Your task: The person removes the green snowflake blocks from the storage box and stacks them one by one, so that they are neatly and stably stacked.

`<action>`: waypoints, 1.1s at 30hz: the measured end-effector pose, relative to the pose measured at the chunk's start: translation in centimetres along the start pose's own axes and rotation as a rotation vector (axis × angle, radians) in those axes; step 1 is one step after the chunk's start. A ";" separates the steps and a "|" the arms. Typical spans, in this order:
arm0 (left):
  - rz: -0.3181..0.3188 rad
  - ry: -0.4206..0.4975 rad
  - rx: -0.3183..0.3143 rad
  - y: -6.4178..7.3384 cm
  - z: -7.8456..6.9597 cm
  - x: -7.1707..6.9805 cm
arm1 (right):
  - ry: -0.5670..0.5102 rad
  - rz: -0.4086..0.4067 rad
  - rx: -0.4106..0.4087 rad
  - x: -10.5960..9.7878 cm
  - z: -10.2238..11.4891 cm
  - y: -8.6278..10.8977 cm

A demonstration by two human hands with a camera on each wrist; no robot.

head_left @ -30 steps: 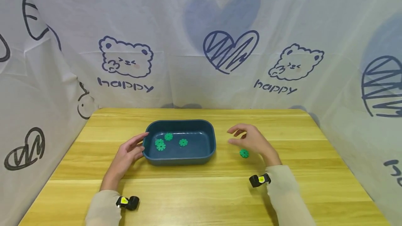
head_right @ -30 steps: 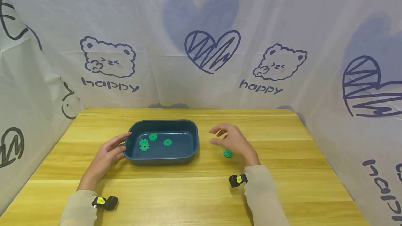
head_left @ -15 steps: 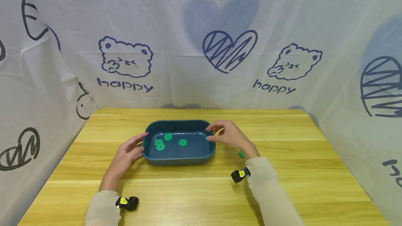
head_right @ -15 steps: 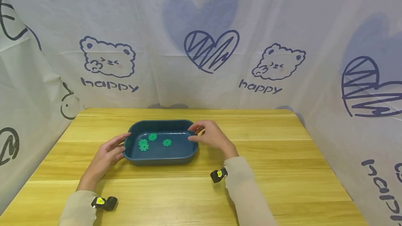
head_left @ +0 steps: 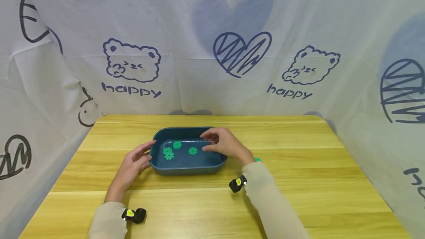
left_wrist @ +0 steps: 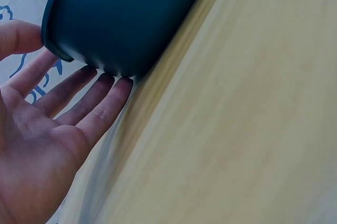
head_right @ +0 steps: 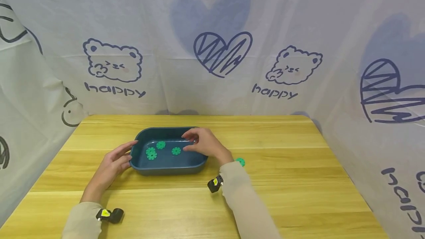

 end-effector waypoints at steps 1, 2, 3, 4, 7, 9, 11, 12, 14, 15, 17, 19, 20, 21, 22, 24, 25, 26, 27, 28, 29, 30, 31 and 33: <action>0.001 0.000 0.000 0.0 0.0 0.0 | 0.004 0.007 -0.003 0.3 0.1 -0.2; 0.000 0.000 0.000 0.0 0.0 0.0 | 0.011 0.015 -0.007 0.7 0.1 -0.4; 0.001 -0.002 0.000 0.0 0.0 0.0 | 0.026 0.021 -0.011 1.0 0.1 -0.7; 0.001 -0.002 -0.001 0.0 0.0 0.0 | 0.045 0.028 -0.014 1.3 0.2 -0.9; -0.001 -0.004 -0.006 0.0 0.0 0.0 | 0.102 0.038 -0.021 2.2 0.2 -1.6; -0.003 -0.009 -0.010 0.0 0.0 0.0 | 0.131 0.041 -0.014 2.7 0.3 -2.0; -0.005 -0.011 -0.013 0.0 -0.1 0.0 | 0.149 0.045 -0.011 3.1 0.4 -2.4; -0.006 -0.011 -0.014 0.0 -0.1 0.0 | 0.157 0.045 -0.007 3.3 0.4 -2.5; -0.007 -0.013 -0.015 0.1 -0.2 0.1 | 0.172 0.050 0.007 3.7 0.3 -2.8; -0.006 -0.012 -0.015 0.1 -0.2 0.1 | 0.183 0.051 0.014 3.8 0.2 -3.0; -0.005 -0.014 -0.016 0.1 -0.2 0.1 | 0.206 0.056 0.043 4.1 -0.2 -3.2; -0.006 -0.015 -0.017 0.1 -0.2 0.1 | 0.225 0.064 0.075 4.4 -0.6 -3.4; -0.006 -0.015 -0.018 0.1 -0.2 0.1 | 0.232 0.069 0.088 4.5 -0.8 -3.5; -0.005 -0.014 -0.018 0.1 -0.2 0.1 | 0.238 0.075 0.099 4.6 -0.9 -3.6; -0.006 -0.013 -0.018 0.1 -0.2 0.0 | 0.245 0.080 0.108 4.7 -1.0 -3.7; -0.005 -0.009 -0.018 0.1 -0.2 0.0 | 0.259 0.089 0.116 5.0 -1.0 -3.8; -0.003 -0.009 -0.018 0.1 -0.2 0.0 | 0.268 0.095 0.116 5.1 -1.1 -3.9; -0.002 -0.009 -0.019 0.1 -0.2 0.0 | 0.273 0.099 0.117 5.2 -1.1 -3.9; -0.002 -0.008 -0.019 0.1 -0.2 0.0 | 0.281 0.104 0.117 5.3 -1.1 -3.9; -0.001 -0.007 -0.019 0.1 -0.2 0.0 | 0.290 0.108 0.115 5.4 -1.1 -4.0; 0.001 -0.005 -0.019 0.1 -0.2 0.1 | 0.295 0.113 0.111 5.5 -1.1 -4.0; 0.001 -0.003 -0.020 0.1 -0.2 0.1 | 0.298 0.117 0.107 5.6 -1.2 -4.0; 0.001 0.000 -0.019 0.1 -0.2 0.1 | 0.297 0.121 0.105 5.7 -1.2 -3.9; 0.003 0.004 -0.018 0.0 -0.2 0.1 | 0.294 0.130 0.103 5.8 -1.3 -3.9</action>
Point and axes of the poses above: each hand's wrist, its own y-axis away from the middle knuckle, its own x-axis out of the palm, z = x × y, the point moved 10 cm from there along -y, towards the middle knuckle, and after that the axes turned 1 degree about -x, right-handed, at the moved point
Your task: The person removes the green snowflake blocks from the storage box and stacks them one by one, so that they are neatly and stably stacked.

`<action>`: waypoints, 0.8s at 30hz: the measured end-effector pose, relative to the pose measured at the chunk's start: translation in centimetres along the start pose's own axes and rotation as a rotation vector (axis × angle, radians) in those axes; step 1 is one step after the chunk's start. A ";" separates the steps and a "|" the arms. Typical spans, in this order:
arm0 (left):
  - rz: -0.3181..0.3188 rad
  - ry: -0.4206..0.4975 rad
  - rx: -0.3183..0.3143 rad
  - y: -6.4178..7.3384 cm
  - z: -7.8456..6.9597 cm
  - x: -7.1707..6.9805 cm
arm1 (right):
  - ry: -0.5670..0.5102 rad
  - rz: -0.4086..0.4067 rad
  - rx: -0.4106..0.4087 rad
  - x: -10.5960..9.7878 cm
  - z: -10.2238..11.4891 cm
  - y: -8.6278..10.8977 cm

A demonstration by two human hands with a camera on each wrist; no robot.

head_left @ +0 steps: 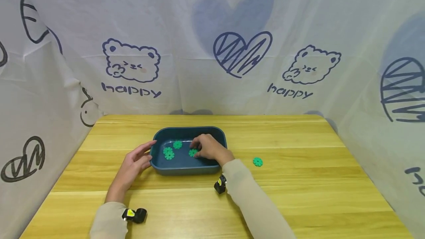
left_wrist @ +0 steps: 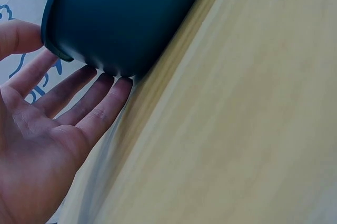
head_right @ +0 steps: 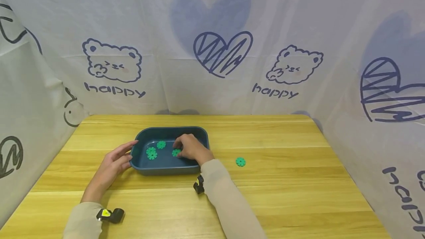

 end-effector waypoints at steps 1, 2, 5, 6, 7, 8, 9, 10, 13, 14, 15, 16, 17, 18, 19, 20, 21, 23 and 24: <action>0.001 0.002 0.001 0.0 0.0 0.0 | -0.003 0.005 -0.002 0.1 0.0 0.0; 0.001 0.004 0.003 0.0 0.0 0.0 | -0.007 0.009 -0.004 0.2 0.0 0.0; -0.001 0.003 0.006 0.1 0.0 0.0 | -0.019 0.017 -0.012 0.3 0.0 0.0; -0.001 0.003 0.006 0.1 0.0 0.0 | -0.021 0.018 -0.017 0.3 0.0 0.0; -0.002 0.003 0.006 0.1 0.0 0.0 | -0.022 0.018 -0.022 0.3 0.1 0.0; -0.003 0.002 0.007 0.1 0.1 0.0 | -0.022 0.017 -0.026 0.3 0.1 0.0; -0.004 0.000 0.008 0.1 0.1 0.0 | -0.020 0.016 -0.030 0.3 0.1 0.0; -0.004 -0.003 0.009 0.1 0.1 -0.1 | -0.019 0.016 -0.032 0.3 0.1 0.1; -0.002 -0.005 0.011 0.0 0.1 0.0 | -0.005 0.018 -0.037 0.3 0.2 0.1; -0.001 -0.007 0.013 0.0 0.1 0.0 | 0.000 0.019 -0.039 0.3 0.2 0.2; -0.001 -0.008 0.013 0.0 0.1 0.0 | 0.005 0.021 -0.040 0.3 0.2 0.2; -0.001 -0.009 0.013 0.0 0.1 0.0 | 0.008 0.021 -0.041 0.3 0.2 0.2; -0.002 -0.009 0.012 0.1 0.1 -0.1 | 0.013 0.021 -0.043 0.3 0.2 0.2; -0.003 -0.010 0.010 0.1 0.2 -0.1 | 0.014 0.021 -0.043 0.3 0.2 0.2; -0.004 -0.011 0.009 0.1 0.2 -0.1 | 0.014 0.020 -0.041 0.3 0.2 0.2; -0.004 -0.012 0.008 0.1 0.2 -0.1 | 0.013 0.019 -0.040 0.3 0.2 0.1; -0.004 -0.010 0.008 0.1 0.2 -0.1 | 0.013 0.019 -0.038 0.4 0.2 0.1; -0.004 -0.008 0.009 0.1 0.2 -0.1 | 0.010 0.018 -0.037 0.4 0.2 0.1; -0.004 -0.007 0.011 0.1 0.1 -0.1 | 0.010 0.019 -0.039 0.5 0.2 0.1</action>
Point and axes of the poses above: each hand's wrist, its own y-axis away from the middle knuckle, its own x-axis out of the palm, z = x × y, the point moved 10 cm from there along -y, towards the middle knuckle, and after that the axes turned 1 degree about -x, right-handed, at the moved point
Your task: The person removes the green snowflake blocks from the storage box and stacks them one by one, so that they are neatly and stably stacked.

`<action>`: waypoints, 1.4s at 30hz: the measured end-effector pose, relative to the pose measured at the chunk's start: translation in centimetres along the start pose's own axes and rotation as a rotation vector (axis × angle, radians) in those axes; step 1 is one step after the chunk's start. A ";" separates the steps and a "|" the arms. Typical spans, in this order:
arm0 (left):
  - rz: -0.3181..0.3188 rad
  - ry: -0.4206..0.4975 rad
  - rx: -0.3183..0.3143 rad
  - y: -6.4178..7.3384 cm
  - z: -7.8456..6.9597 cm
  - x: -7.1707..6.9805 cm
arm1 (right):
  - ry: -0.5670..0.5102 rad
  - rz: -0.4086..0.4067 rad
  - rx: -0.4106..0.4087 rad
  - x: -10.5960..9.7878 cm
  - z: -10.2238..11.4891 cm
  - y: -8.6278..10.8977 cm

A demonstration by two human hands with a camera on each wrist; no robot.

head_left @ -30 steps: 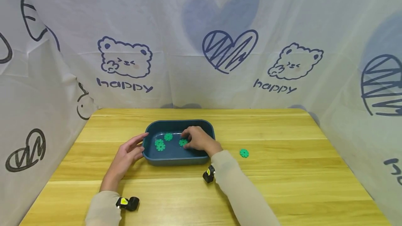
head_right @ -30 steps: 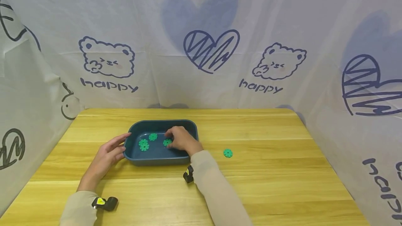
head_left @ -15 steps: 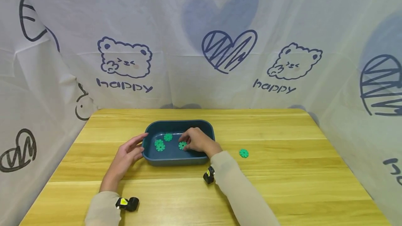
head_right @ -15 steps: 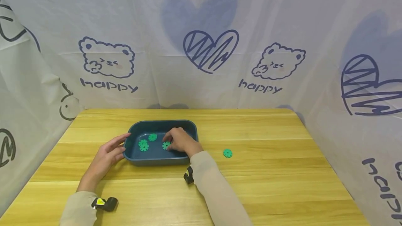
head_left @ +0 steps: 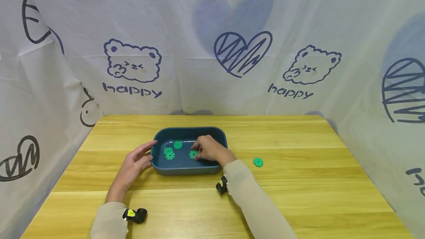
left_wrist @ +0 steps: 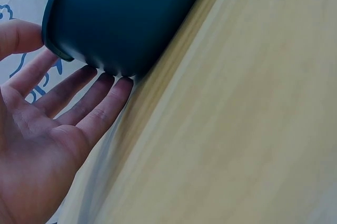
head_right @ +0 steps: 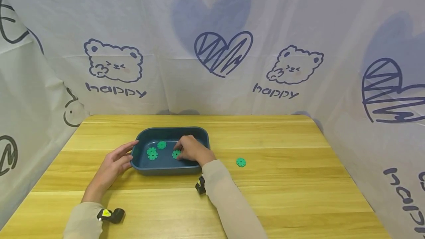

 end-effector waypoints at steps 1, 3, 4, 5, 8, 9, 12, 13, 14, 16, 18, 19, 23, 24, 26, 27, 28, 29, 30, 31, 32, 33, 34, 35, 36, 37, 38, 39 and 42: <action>0.000 0.001 0.001 0.0 0.0 0.0 | 0.000 0.002 0.000 0.0 0.0 0.0; 0.000 0.004 0.002 0.0 0.0 0.0 | 0.005 0.005 -0.005 0.1 0.1 0.0; 0.000 0.004 0.002 0.0 0.0 0.0 | 0.009 0.007 -0.007 0.1 0.1 0.0; 0.000 0.006 0.002 0.0 0.0 0.0 | 0.017 0.009 -0.011 0.1 0.2 0.0; 0.000 0.007 0.000 -0.1 0.0 0.0 | 0.055 0.015 -0.018 0.2 0.3 0.0; 0.000 0.007 -0.001 -0.1 0.0 0.0 | 0.072 0.014 -0.020 0.2 0.3 0.0; 0.000 0.007 -0.001 -0.1 0.1 0.0 | 0.132 0.014 -0.017 0.3 0.4 0.0; 0.000 0.007 -0.001 -0.1 0.1 -0.1 | 0.147 0.015 -0.016 0.3 0.4 0.0; -0.001 0.006 -0.001 -0.1 0.1 -0.1 | 0.158 0.015 -0.016 0.3 0.5 0.1; -0.001 0.006 -0.002 -0.1 0.1 -0.1 | 0.174 0.013 -0.020 0.3 0.6 0.1; -0.002 0.006 -0.003 -0.1 0.2 -0.1 | 0.172 0.004 -0.037 0.2 0.8 0.2; -0.003 0.007 -0.005 -0.1 0.2 -0.1 | 0.168 -0.002 -0.049 0.0 1.0 0.2; -0.004 0.009 -0.007 -0.1 0.2 0.0 | 0.143 -0.035 -0.102 -0.7 1.6 0.5; -0.004 0.010 -0.007 -0.1 0.2 0.0 | 0.135 -0.042 -0.115 -0.9 1.7 0.6; -0.003 0.011 -0.006 -0.1 0.2 0.0 | 0.115 -0.053 -0.134 -1.2 2.0 0.8; -0.003 0.011 -0.005 -0.1 0.2 -0.1 | 0.105 -0.057 -0.144 -1.3 2.1 1.0; -0.003 0.013 -0.004 -0.1 0.2 -0.1 | 0.092 -0.061 -0.152 -1.5 2.2 1.2; -0.003 0.012 -0.005 -0.1 0.2 -0.1 | 0.079 -0.064 -0.161 -1.7 2.3 1.4; -0.003 0.012 -0.005 -0.1 0.2 -0.1 | 0.071 -0.069 -0.173 -1.9 2.4 1.6; -0.003 0.012 -0.006 -0.1 0.1 -0.1 | 0.062 -0.075 -0.184 -2.0 2.6 1.7; -0.003 0.010 -0.007 -0.1 0.1 -0.1 | 0.049 -0.081 -0.195 -2.3 2.7 2.0; -0.003 0.010 -0.008 -0.1 0.1 -0.1 | 0.039 -0.089 -0.207 -2.5 2.9 2.2; -0.004 0.009 -0.009 -0.1 0.1 -0.1 | 0.028 -0.098 -0.220 -2.7 3.1 2.4; -0.004 0.007 -0.011 -0.1 0.1 -0.1 | 0.018 -0.108 -0.235 -3.0 3.3 2.6; -0.005 0.006 -0.012 -0.1 0.1 -0.1 | 0.008 -0.118 -0.248 -3.3 3.5 2.9; -0.005 0.006 -0.013 -0.1 0.1 -0.1 | -0.002 -0.127 -0.258 -3.6 3.6 3.2; -0.006 0.005 -0.015 -0.1 0.1 -0.1 | -0.012 -0.134 -0.265 -3.8 3.7 3.4; -0.005 0.004 -0.016 -0.1 0.1 -0.1 | -0.017 -0.141 -0.272 -4.1 3.7 3.7; -0.007 0.002 -0.019 0.0 0.1 -0.1 | -0.037 -0.157 -0.275 -4.9 3.7 4.6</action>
Point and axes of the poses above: each hand's wrist, its own y-axis away from the middle knuckle, its own x-axis out of the palm, z = x × y, the point moved 10 cm from there along -y, towards the middle knuckle, and after that the axes turned 1 degree about -x, right-handed, at the moved point
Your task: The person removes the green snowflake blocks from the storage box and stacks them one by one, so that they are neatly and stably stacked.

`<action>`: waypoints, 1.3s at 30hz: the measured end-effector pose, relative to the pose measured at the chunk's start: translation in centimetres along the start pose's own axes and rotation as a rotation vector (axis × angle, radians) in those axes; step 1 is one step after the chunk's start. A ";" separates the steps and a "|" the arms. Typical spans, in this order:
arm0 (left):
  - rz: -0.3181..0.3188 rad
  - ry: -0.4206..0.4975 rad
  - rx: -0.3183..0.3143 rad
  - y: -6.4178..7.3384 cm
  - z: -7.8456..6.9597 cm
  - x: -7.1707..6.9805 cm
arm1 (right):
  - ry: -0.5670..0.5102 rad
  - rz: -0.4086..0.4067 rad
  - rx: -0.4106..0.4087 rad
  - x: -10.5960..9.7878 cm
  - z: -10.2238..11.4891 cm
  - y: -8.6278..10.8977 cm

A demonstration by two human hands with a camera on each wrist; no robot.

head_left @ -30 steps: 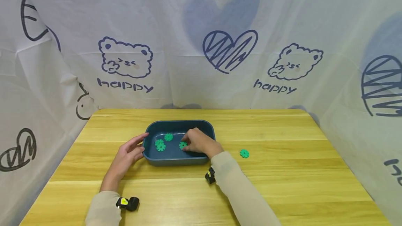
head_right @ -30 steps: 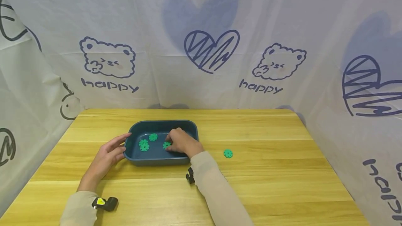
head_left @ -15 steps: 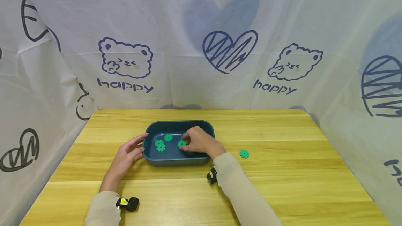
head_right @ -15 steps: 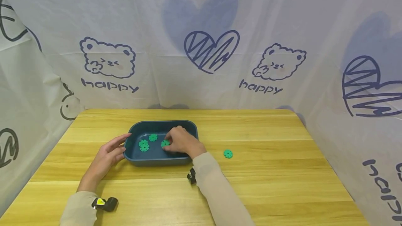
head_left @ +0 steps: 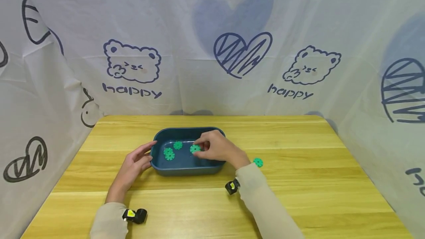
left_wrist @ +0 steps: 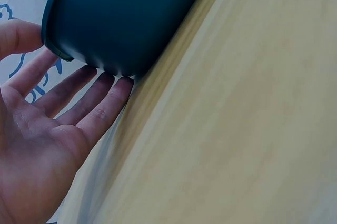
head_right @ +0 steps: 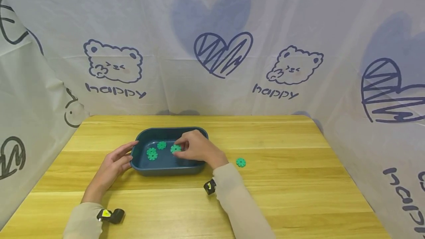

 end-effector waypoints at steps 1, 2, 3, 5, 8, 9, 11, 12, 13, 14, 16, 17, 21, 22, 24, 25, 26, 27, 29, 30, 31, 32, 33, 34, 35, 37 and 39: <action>0.000 0.000 -0.001 0.0 0.0 0.0 | -0.003 -0.005 0.001 -0.3 0.0 0.3; -0.001 -0.001 -0.001 0.0 0.0 0.0 | -0.005 -0.012 0.001 -0.6 0.0 0.6; -0.001 -0.001 -0.001 0.0 0.0 0.0 | -0.005 -0.018 0.000 -0.9 0.0 0.8; -0.002 -0.002 -0.002 0.0 0.0 0.0 | -0.007 -0.034 -0.005 -1.5 -0.1 1.5; -0.002 -0.002 -0.004 -0.1 0.1 0.0 | -0.011 -0.055 0.000 -2.4 -0.4 2.5; -0.002 -0.001 -0.004 -0.1 0.1 0.0 | -0.016 -0.062 0.006 -2.7 -0.6 2.8; -0.003 -0.001 -0.003 -0.1 0.0 0.0 | -0.021 -0.077 0.024 -3.4 -0.9 3.6; -0.003 -0.001 -0.002 -0.1 0.0 0.0 | -0.025 -0.085 0.036 -3.7 -1.1 4.1; -0.004 0.000 -0.001 -0.1 0.0 0.0 | -0.027 -0.094 0.046 -4.0 -1.3 4.5; -0.004 0.002 0.001 -0.1 0.0 -0.1 | -0.025 -0.106 0.052 -4.3 -1.4 4.9; -0.003 0.006 0.003 -0.1 0.1 -0.1 | -0.016 -0.130 0.070 -4.9 -2.0 5.7; -0.002 0.008 0.004 -0.1 0.1 -0.1 | -0.011 -0.145 0.079 -5.2 -2.3 6.1; 0.000 0.012 0.006 -0.1 0.1 -0.1 | 0.010 -0.188 0.105 -6.2 -3.5 7.7; 0.000 0.011 0.006 -0.1 0.2 -0.1 | 0.019 -0.196 0.107 -6.4 -3.8 8.1; -0.001 0.007 0.007 -0.2 0.2 -0.1 | 0.036 -0.208 0.114 -6.9 -4.3 8.9; -0.001 0.004 0.007 -0.2 0.2 0.0 | 0.045 -0.215 0.117 -7.2 -4.5 9.3; 0.000 0.003 0.008 -0.2 0.2 0.0 | 0.053 -0.219 0.122 -7.4 -4.8 9.6; 0.001 0.001 0.009 -0.2 0.2 0.0 | 0.063 -0.223 0.129 -7.6 -5.0 10.0; -0.001 -0.002 0.012 -0.2 0.1 0.0 | 0.073 -0.230 0.146 -7.9 -5.6 10.8; -0.001 -0.004 0.013 -0.3 0.1 0.0 | 0.077 -0.231 0.154 -8.1 -6.0 11.1; 0.000 -0.006 0.015 -0.3 0.1 0.0 | 0.082 -0.232 0.162 -8.1 -6.3 11.5; 0.000 -0.006 0.017 -0.3 0.0 0.0 | 0.086 -0.230 0.172 -8.2 -6.6 11.8; 0.000 -0.006 0.017 -0.3 0.0 0.0 | 0.092 -0.228 0.179 -8.2 -6.9 12.2; 0.000 -0.005 0.018 -0.3 0.0 0.0 | 0.096 -0.225 0.188 -8.3 -7.2 12.5; 0.001 -0.004 0.018 -0.3 0.0 0.0 | 0.100 -0.223 0.196 -8.3 -7.5 12.8; 0.003 -0.001 0.018 -0.3 0.0 0.0 | 0.106 -0.217 0.213 -8.2 -8.0 13.3; 0.005 0.002 0.020 -0.2 0.0 0.0 | 0.106 -0.211 0.234 -8.2 -8.5 13.7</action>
Point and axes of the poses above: each hand's wrist, its own y-axis away from the middle knuckle, its own x-axis out of the palm, z = x × y, the point moved 10 cm from there along -y, towards the middle knuckle, and after that the axes turned 1 degree about -x, right-handed, at the moved point
